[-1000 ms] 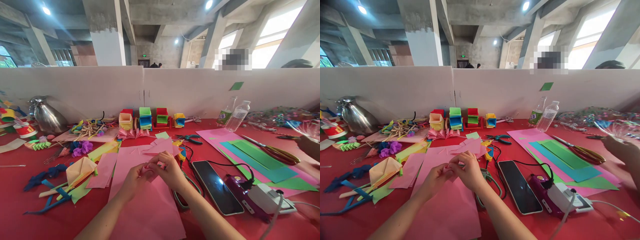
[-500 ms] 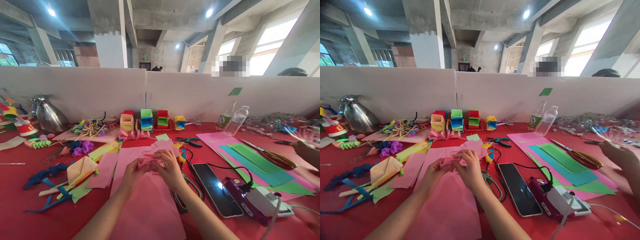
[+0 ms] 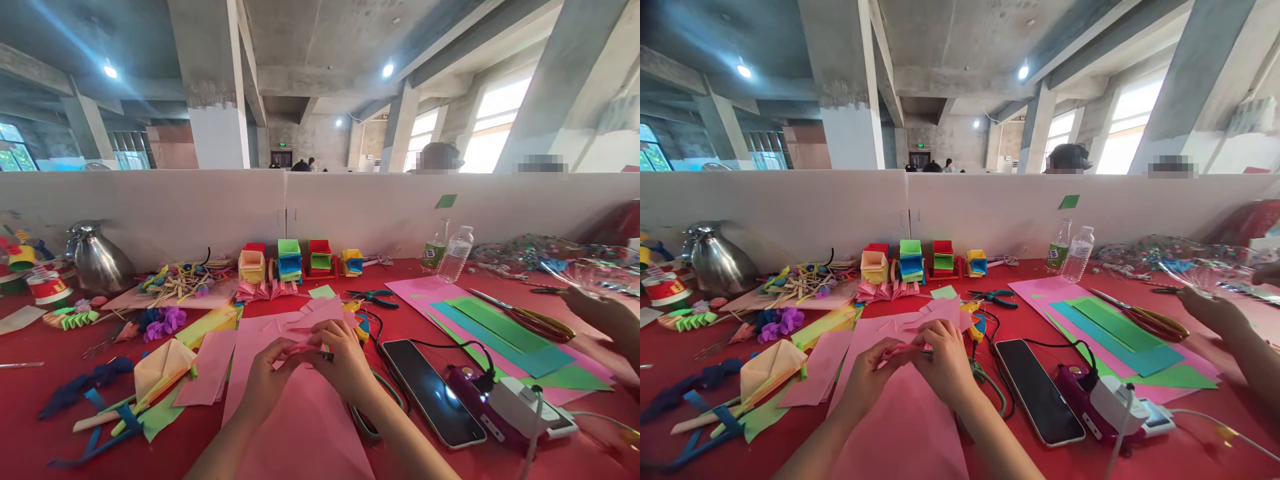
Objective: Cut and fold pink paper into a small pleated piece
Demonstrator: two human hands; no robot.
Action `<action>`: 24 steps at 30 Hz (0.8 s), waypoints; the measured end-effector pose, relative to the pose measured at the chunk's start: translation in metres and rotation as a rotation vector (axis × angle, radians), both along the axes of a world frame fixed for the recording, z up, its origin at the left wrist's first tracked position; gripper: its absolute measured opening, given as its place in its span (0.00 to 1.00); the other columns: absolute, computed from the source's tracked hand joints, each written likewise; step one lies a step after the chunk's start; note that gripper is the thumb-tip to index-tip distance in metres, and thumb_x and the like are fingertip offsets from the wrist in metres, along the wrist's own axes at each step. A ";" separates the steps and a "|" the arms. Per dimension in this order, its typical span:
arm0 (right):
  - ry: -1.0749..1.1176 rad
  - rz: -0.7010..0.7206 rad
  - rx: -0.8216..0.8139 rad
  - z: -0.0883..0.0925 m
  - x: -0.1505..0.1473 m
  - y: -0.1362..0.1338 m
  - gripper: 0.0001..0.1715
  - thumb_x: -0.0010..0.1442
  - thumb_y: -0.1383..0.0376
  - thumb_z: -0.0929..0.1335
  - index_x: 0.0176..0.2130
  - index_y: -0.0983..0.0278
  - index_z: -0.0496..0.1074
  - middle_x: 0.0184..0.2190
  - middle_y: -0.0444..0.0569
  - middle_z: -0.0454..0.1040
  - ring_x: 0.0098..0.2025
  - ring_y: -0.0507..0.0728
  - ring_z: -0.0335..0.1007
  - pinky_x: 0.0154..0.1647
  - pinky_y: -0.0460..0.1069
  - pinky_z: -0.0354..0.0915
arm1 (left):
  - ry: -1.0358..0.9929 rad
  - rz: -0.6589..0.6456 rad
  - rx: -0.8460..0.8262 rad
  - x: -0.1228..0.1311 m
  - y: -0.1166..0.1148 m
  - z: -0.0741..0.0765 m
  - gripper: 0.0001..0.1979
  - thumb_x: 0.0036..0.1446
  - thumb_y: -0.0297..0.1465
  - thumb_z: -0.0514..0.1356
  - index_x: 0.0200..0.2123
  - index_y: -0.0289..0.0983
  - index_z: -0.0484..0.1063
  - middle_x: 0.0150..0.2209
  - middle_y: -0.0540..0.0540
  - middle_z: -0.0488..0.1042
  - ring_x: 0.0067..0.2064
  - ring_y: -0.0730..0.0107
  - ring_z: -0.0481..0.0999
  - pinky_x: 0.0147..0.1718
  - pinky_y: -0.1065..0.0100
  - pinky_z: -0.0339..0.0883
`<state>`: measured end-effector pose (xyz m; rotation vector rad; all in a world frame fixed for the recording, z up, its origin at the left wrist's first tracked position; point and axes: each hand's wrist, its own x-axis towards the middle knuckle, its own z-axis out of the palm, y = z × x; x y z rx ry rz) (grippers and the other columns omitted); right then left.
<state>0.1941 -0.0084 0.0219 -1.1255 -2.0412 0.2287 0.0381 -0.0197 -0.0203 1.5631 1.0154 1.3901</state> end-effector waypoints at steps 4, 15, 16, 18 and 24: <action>0.009 0.048 0.126 0.004 0.008 -0.005 0.09 0.47 0.72 0.72 0.29 0.60 0.72 0.38 0.46 0.74 0.44 0.59 0.64 0.44 0.54 0.58 | 0.120 0.082 0.151 -0.001 -0.004 0.001 0.09 0.51 0.30 0.60 0.39 0.40 0.73 0.38 0.47 0.74 0.41 0.65 0.72 0.41 0.67 0.63; 0.108 0.082 0.153 0.007 0.012 -0.007 0.06 0.51 0.67 0.71 0.33 0.60 0.72 0.38 0.47 0.73 0.44 0.59 0.64 0.45 0.54 0.59 | 0.137 0.096 -0.005 0.001 -0.008 0.004 0.11 0.53 0.38 0.58 0.30 0.36 0.74 0.27 0.49 0.75 0.31 0.68 0.72 0.32 0.71 0.64; 0.146 0.042 0.147 0.007 0.011 -0.008 0.09 0.51 0.66 0.72 0.35 0.61 0.71 0.39 0.49 0.73 0.44 0.59 0.64 0.46 0.55 0.59 | 0.120 0.142 -0.034 0.001 -0.008 0.003 0.12 0.53 0.39 0.58 0.29 0.35 0.73 0.25 0.50 0.74 0.28 0.69 0.71 0.29 0.71 0.64; 0.225 -0.040 0.096 0.007 0.007 -0.011 0.11 0.52 0.65 0.71 0.38 0.62 0.70 0.40 0.51 0.72 0.44 0.59 0.64 0.45 0.55 0.59 | 0.113 0.281 -0.065 0.001 -0.007 -0.001 0.14 0.52 0.41 0.57 0.29 0.34 0.73 0.21 0.52 0.71 0.25 0.70 0.69 0.26 0.72 0.63; 0.451 0.083 -0.428 -0.001 -0.020 -0.025 0.17 0.52 0.61 0.69 0.43 0.62 0.68 0.35 0.47 0.74 0.37 0.55 0.69 0.38 0.49 0.64 | 0.236 0.305 0.096 0.003 -0.004 -0.014 0.16 0.56 0.35 0.55 0.46 0.37 0.71 0.36 0.45 0.77 0.37 0.63 0.75 0.36 0.66 0.68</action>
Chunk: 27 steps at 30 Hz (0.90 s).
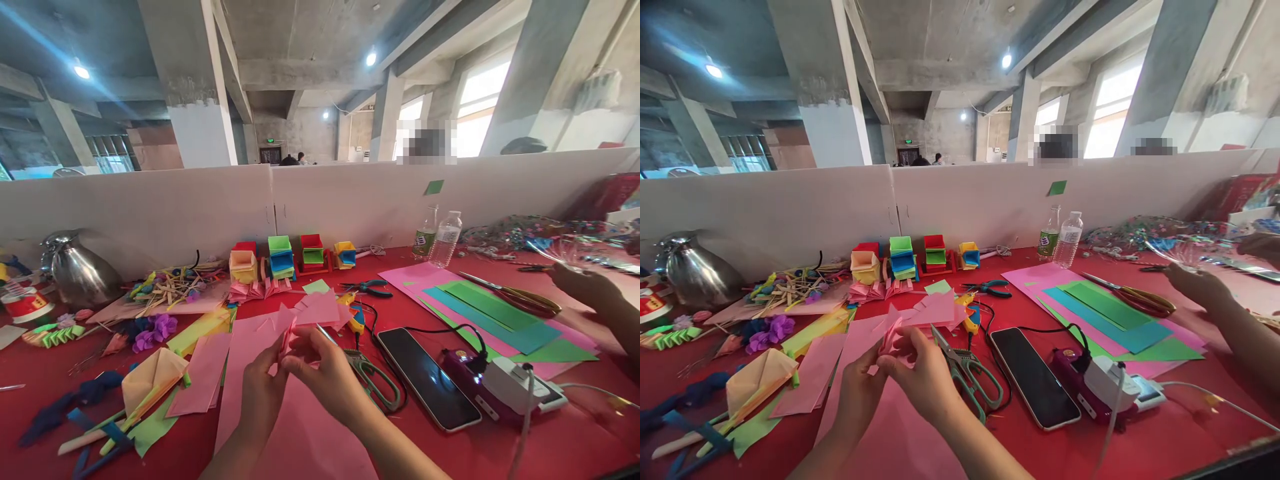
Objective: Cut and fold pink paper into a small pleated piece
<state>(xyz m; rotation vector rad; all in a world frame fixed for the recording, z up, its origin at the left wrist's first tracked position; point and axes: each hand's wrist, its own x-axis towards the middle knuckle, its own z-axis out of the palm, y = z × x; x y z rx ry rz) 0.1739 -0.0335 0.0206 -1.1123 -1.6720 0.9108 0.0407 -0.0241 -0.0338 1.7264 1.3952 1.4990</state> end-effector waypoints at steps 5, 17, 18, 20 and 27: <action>0.218 -0.033 -0.028 -0.009 -0.005 0.006 0.15 0.54 0.62 0.67 0.42 0.64 0.66 0.30 0.45 0.71 0.32 0.53 0.68 0.33 0.47 0.64 | 0.283 -0.103 0.221 0.007 -0.003 0.000 0.30 0.54 0.27 0.56 0.60 0.44 0.55 0.61 0.41 0.57 0.58 0.58 0.60 0.52 0.54 0.58; -0.154 0.273 0.034 -0.001 0.032 0.023 0.09 0.48 0.73 0.63 0.32 0.66 0.70 0.22 0.39 0.60 0.25 0.48 0.54 0.24 0.42 0.54 | 0.126 -0.170 -0.030 -0.032 0.006 0.027 0.17 0.50 0.40 0.62 0.42 0.40 0.72 0.45 0.44 0.73 0.49 0.57 0.69 0.50 0.57 0.59; -0.203 0.269 0.058 0.000 0.033 0.022 0.10 0.48 0.73 0.63 0.32 0.66 0.71 0.22 0.39 0.59 0.25 0.48 0.53 0.24 0.42 0.53 | 0.073 -0.257 -0.132 -0.031 0.006 0.028 0.15 0.51 0.40 0.61 0.41 0.40 0.73 0.42 0.44 0.74 0.46 0.59 0.71 0.47 0.59 0.62; -0.272 0.238 0.092 0.000 0.034 0.021 0.12 0.47 0.74 0.63 0.33 0.65 0.71 0.22 0.39 0.59 0.25 0.48 0.53 0.24 0.42 0.53 | -0.059 -0.372 -0.278 -0.028 0.006 0.027 0.15 0.52 0.39 0.60 0.40 0.38 0.74 0.39 0.44 0.76 0.42 0.61 0.73 0.43 0.63 0.64; -0.060 0.134 0.029 -0.005 0.037 0.023 0.19 0.54 0.66 0.65 0.47 0.64 0.64 0.26 0.40 0.64 0.27 0.49 0.58 0.29 0.44 0.59 | -0.261 -0.333 -0.327 -0.025 0.006 0.027 0.12 0.49 0.39 0.63 0.33 0.36 0.74 0.30 0.48 0.75 0.33 0.69 0.72 0.33 0.71 0.63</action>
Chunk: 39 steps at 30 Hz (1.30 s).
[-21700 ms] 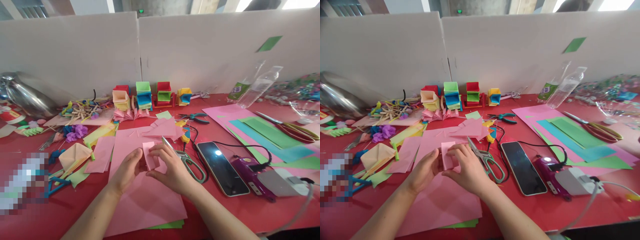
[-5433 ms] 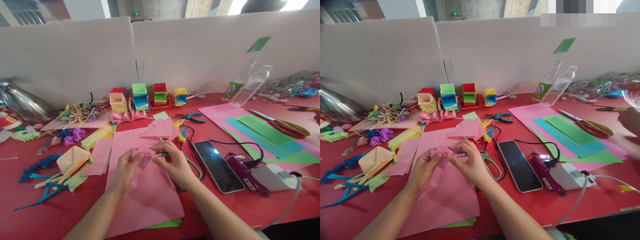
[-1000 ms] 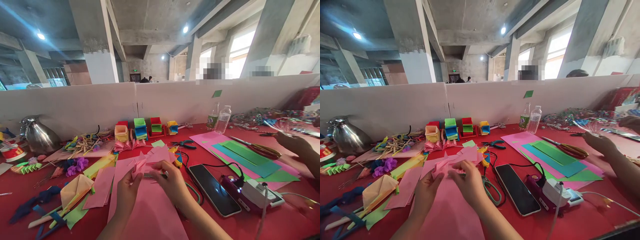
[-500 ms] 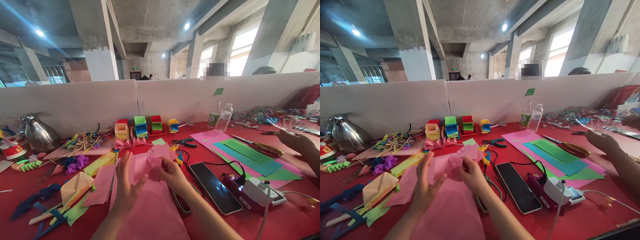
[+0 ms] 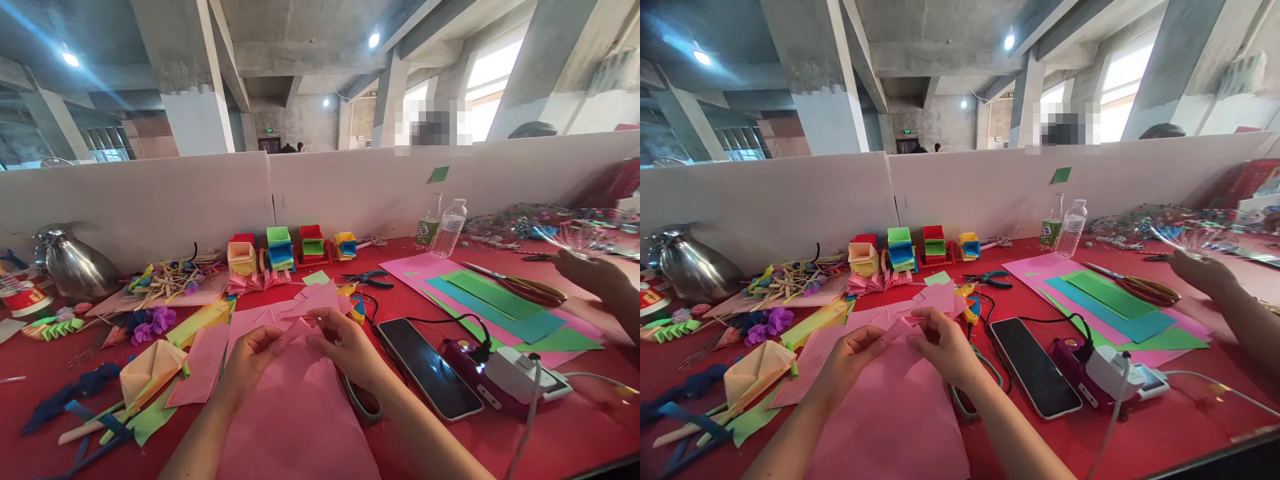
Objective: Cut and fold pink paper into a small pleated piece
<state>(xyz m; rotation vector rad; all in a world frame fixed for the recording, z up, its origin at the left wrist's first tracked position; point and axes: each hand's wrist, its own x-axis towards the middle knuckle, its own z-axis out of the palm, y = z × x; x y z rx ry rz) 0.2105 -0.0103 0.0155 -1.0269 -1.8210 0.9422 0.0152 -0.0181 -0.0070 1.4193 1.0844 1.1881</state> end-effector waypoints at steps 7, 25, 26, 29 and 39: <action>-0.056 0.022 -0.019 0.004 0.002 -0.009 0.16 0.53 0.66 0.67 0.43 0.64 0.69 0.27 0.42 0.67 0.28 0.50 0.62 0.29 0.45 0.61 | 0.021 -0.089 -0.040 0.000 0.001 -0.002 0.12 0.47 0.39 0.64 0.30 0.35 0.73 0.29 0.48 0.74 0.33 0.68 0.71 0.33 0.71 0.62; 0.128 -0.037 -0.201 0.009 0.012 -0.023 0.11 0.51 0.61 0.70 0.35 0.63 0.76 0.31 0.45 0.75 0.33 0.54 0.69 0.34 0.46 0.64 | 0.111 -0.188 0.044 0.006 -0.009 0.005 0.14 0.52 0.40 0.59 0.23 0.36 0.67 0.24 0.51 0.64 0.29 0.72 0.63 0.29 0.73 0.58; 0.109 -0.040 -0.188 0.010 0.012 -0.023 0.10 0.51 0.62 0.70 0.35 0.63 0.77 0.31 0.45 0.75 0.33 0.54 0.69 0.34 0.46 0.63 | 0.130 -0.186 0.069 0.007 -0.010 0.006 0.14 0.52 0.40 0.59 0.22 0.36 0.66 0.25 0.51 0.64 0.29 0.72 0.63 0.29 0.73 0.58; 0.091 -0.044 -0.184 0.011 0.012 -0.023 0.10 0.51 0.61 0.69 0.33 0.63 0.77 0.29 0.45 0.75 0.32 0.54 0.68 0.31 0.46 0.63 | 0.159 -0.183 0.098 0.008 -0.011 0.008 0.13 0.51 0.39 0.60 0.23 0.36 0.67 0.25 0.51 0.63 0.29 0.72 0.62 0.29 0.73 0.57; 0.111 0.035 -0.228 0.007 0.012 -0.019 0.12 0.50 0.60 0.70 0.36 0.63 0.76 0.29 0.44 0.73 0.30 0.52 0.66 0.29 0.45 0.60 | 0.099 -0.203 -0.012 0.009 -0.011 0.001 0.14 0.52 0.40 0.58 0.25 0.36 0.67 0.24 0.52 0.65 0.28 0.73 0.62 0.29 0.73 0.57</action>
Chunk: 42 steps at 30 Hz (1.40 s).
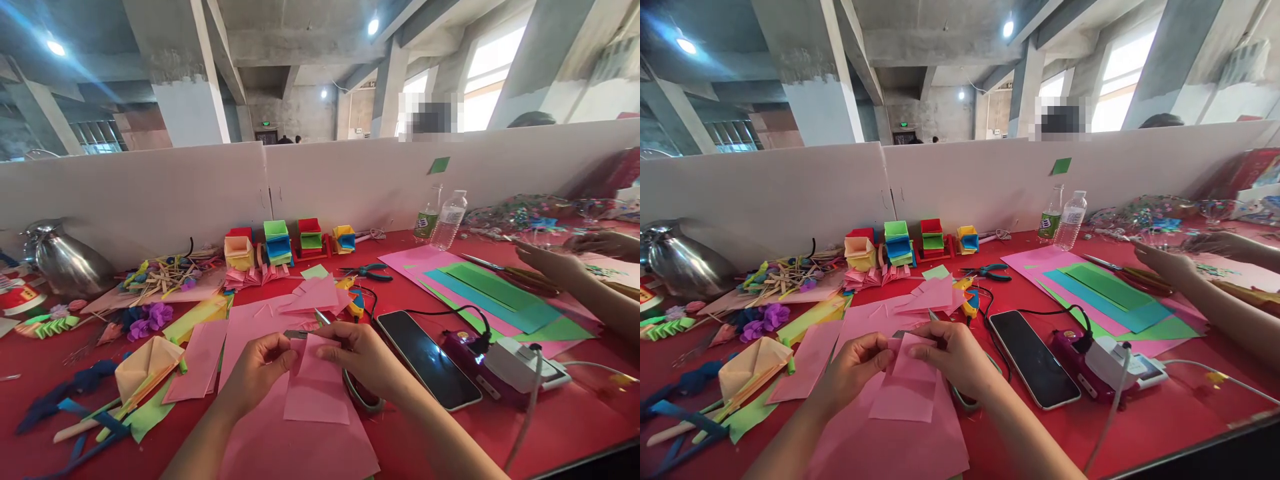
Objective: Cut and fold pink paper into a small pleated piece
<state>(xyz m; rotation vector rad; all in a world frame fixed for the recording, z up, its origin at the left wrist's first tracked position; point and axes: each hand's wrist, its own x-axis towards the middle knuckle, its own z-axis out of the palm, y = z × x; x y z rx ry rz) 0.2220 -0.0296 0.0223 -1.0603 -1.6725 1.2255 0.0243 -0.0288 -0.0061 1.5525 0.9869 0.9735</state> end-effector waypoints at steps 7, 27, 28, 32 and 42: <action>-0.053 -0.127 -0.011 -0.004 -0.005 0.001 0.17 0.52 0.53 0.68 0.31 0.65 0.75 0.21 0.42 0.66 0.23 0.49 0.56 0.23 0.44 0.53 | -0.009 -0.029 -0.016 0.002 -0.001 0.000 0.13 0.52 0.38 0.59 0.23 0.36 0.65 0.22 0.53 0.61 0.26 0.75 0.59 0.27 0.74 0.54; 0.008 -0.202 0.026 -0.003 -0.009 0.000 0.20 0.52 0.52 0.68 0.35 0.64 0.76 0.23 0.43 0.68 0.24 0.49 0.57 0.23 0.44 0.54 | -0.037 -0.013 -0.003 0.002 -0.002 -0.001 0.10 0.52 0.35 0.60 0.27 0.36 0.65 0.25 0.53 0.61 0.29 0.76 0.60 0.29 0.74 0.56; 0.002 -0.195 0.028 -0.004 -0.009 0.001 0.20 0.52 0.52 0.68 0.35 0.64 0.76 0.24 0.43 0.69 0.24 0.49 0.58 0.23 0.44 0.55 | -0.024 0.002 0.003 0.002 -0.002 -0.001 0.09 0.52 0.35 0.60 0.27 0.36 0.64 0.25 0.53 0.61 0.28 0.76 0.59 0.28 0.74 0.55; 0.000 -0.123 0.026 -0.006 -0.007 0.003 0.16 0.52 0.55 0.69 0.36 0.65 0.75 0.26 0.43 0.71 0.26 0.50 0.61 0.27 0.44 0.57 | 0.050 0.028 0.058 0.003 -0.003 -0.001 0.08 0.53 0.34 0.59 0.26 0.36 0.64 0.24 0.53 0.61 0.29 0.75 0.60 0.30 0.74 0.56; 0.033 -0.204 0.040 -0.002 -0.009 0.001 0.14 0.52 0.56 0.69 0.29 0.66 0.73 0.22 0.41 0.66 0.24 0.48 0.54 0.24 0.43 0.53 | 0.037 -0.017 0.049 0.004 -0.004 0.003 0.04 0.52 0.30 0.59 0.30 0.37 0.67 0.27 0.53 0.65 0.31 0.74 0.63 0.33 0.73 0.58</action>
